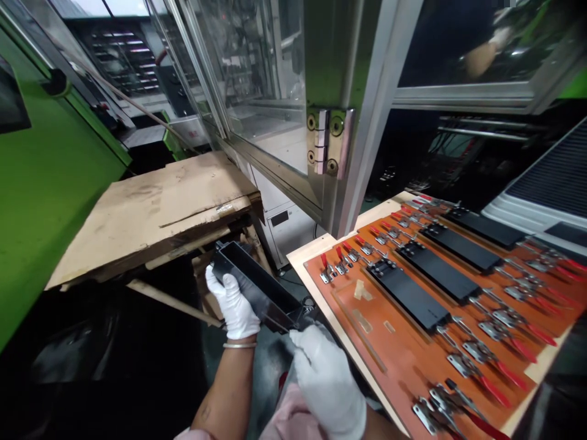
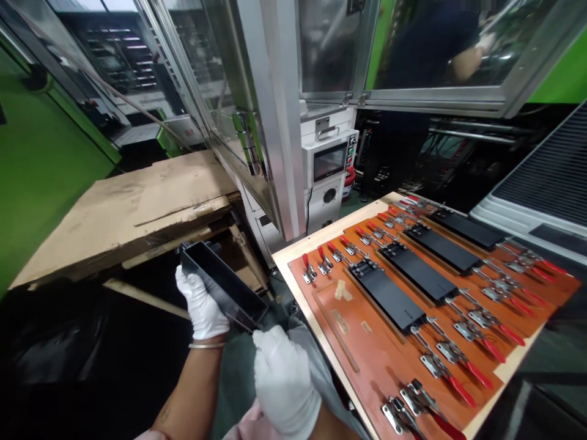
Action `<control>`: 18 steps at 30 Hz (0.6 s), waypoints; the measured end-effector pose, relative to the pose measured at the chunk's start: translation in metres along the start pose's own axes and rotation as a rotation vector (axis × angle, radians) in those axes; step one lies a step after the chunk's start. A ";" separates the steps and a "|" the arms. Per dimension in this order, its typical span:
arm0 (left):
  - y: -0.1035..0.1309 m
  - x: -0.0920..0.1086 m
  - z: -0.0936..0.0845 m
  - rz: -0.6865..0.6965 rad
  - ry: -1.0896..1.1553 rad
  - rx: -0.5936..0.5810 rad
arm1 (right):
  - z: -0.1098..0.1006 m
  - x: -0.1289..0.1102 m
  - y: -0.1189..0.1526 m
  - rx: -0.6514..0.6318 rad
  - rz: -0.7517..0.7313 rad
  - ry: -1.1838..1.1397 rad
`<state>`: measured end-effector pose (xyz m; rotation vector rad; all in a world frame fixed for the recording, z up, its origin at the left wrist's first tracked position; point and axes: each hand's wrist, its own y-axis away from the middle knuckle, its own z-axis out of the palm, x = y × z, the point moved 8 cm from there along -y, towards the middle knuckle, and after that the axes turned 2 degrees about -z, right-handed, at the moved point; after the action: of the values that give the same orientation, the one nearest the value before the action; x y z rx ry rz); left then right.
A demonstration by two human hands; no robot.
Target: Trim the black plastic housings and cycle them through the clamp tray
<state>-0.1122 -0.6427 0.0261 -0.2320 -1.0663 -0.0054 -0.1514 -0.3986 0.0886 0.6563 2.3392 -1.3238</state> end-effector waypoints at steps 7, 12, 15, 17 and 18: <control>-0.002 -0.002 -0.002 0.012 -0.011 0.010 | -0.011 0.014 -0.001 0.028 0.121 0.089; 0.005 -0.003 0.003 -0.093 0.001 0.010 | 0.002 0.052 -0.003 -0.114 0.273 0.026; 0.007 0.001 0.006 -0.075 -0.009 0.013 | 0.002 0.064 0.001 -0.120 0.362 -0.026; 0.006 0.002 0.006 -0.044 -0.015 0.020 | 0.002 0.061 0.004 -0.107 0.366 -0.090; 0.006 0.001 0.006 -0.045 -0.016 0.020 | 0.002 0.060 0.005 -0.108 0.357 -0.113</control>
<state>-0.1166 -0.6352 0.0283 -0.1905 -1.0867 -0.0336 -0.1978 -0.3858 0.0529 0.8905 2.0663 -1.0402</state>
